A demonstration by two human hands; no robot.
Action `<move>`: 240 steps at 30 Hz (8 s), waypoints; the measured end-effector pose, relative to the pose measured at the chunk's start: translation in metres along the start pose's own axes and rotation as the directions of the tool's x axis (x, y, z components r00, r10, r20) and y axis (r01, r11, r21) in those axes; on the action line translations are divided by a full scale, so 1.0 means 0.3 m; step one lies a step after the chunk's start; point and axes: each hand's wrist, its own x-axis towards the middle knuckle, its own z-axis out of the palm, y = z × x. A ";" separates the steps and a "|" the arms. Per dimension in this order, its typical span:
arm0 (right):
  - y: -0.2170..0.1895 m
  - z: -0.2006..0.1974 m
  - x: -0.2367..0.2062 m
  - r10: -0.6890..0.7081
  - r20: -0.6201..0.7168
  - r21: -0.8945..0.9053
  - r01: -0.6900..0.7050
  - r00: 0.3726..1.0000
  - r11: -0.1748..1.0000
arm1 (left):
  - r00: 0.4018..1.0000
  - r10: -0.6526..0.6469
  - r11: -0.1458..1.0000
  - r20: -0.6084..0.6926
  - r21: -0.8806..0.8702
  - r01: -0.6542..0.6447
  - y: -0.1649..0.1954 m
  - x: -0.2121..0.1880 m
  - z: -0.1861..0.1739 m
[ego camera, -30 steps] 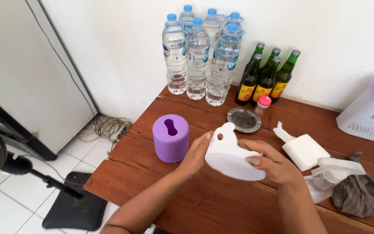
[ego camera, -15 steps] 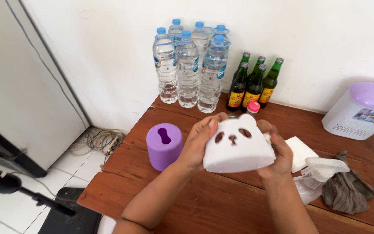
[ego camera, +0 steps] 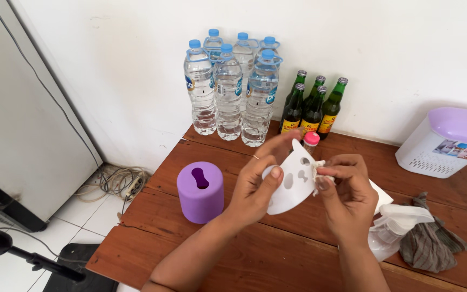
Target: The person wipes a white plastic base with a tissue, places a roll of tissues inside, and fits a purple lid on top. The person then pulls a tissue through the lid slot and wipes the exterior of the assembled holder with a cloth.
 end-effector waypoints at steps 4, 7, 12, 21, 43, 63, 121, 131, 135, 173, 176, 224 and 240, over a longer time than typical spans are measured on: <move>-0.009 0.021 0.005 0.079 -0.016 -0.148 -0.080 0.997 0.986 | 0.999 -0.050 0.998 -0.011 -0.040 0.050 -0.013 -0.006 0.008; -0.025 0.068 -0.029 -0.138 0.100 -0.362 0.165 0.985 0.917 | 0.991 -0.098 0.995 -0.087 -0.002 0.098 -0.034 -0.007 0.011; -0.019 0.100 -0.036 -0.336 0.190 -0.598 0.380 0.923 0.706 | 0.981 -0.191 0.977 -0.037 0.093 0.194 -0.067 -0.015 -0.012; -0.001 0.064 -0.013 -0.265 0.273 -0.506 0.372 0.925 0.778 | 0.965 -0.259 0.962 0.049 -0.076 0.263 -0.106 -0.029 -0.026; -0.035 -0.019 0.040 -0.126 -0.079 -0.513 0.068 0.989 0.856 | 0.920 -0.210 0.976 0.332 0.020 0.216 -0.061 -0.018 -0.017; -0.036 -0.010 0.027 -0.179 -0.025 -0.535 0.138 0.983 0.833 | 0.911 -0.194 0.969 0.364 -0.073 0.235 -0.073 -0.011 -0.020; 0.001 0.015 0.035 -0.143 0.437 -0.320 0.302 0.888 0.898 | 0.873 -0.485 0.849 -0.043 0.215 0.482 -0.268 -0.044 -0.082; 0.039 0.000 0.042 -0.084 0.190 -0.448 0.163 0.978 0.879 | 0.782 -0.605 0.796 0.153 0.086 0.599 -0.317 -0.108 0.033; 0.027 -0.002 0.033 -0.012 0.176 -0.429 0.088 0.984 0.899 | 0.843 -0.518 0.854 0.147 0.037 0.518 -0.322 -0.105 0.020; -0.020 -0.004 0.024 -0.173 0.267 -0.375 0.267 0.948 0.887 | 0.918 -0.351 0.865 0.182 -0.312 0.393 -0.296 -0.089 -0.009; -0.028 -0.007 0.028 -0.156 0.383 -0.344 0.298 0.910 0.890 | 0.964 -0.245 0.958 0.107 -0.125 0.258 -0.233 -0.057 -0.069; -0.033 0.063 -0.022 -0.298 0.146 -0.523 0.329 0.943 0.786 | 0.951 -0.196 0.864 0.238 -0.417 0.282 -0.160 -0.008 -0.040; -0.064 0.064 -0.038 -0.280 0.148 -0.532 0.315 0.948 0.786 | 0.965 -0.171 0.847 0.198 -0.471 0.247 -0.152 -0.015 -0.022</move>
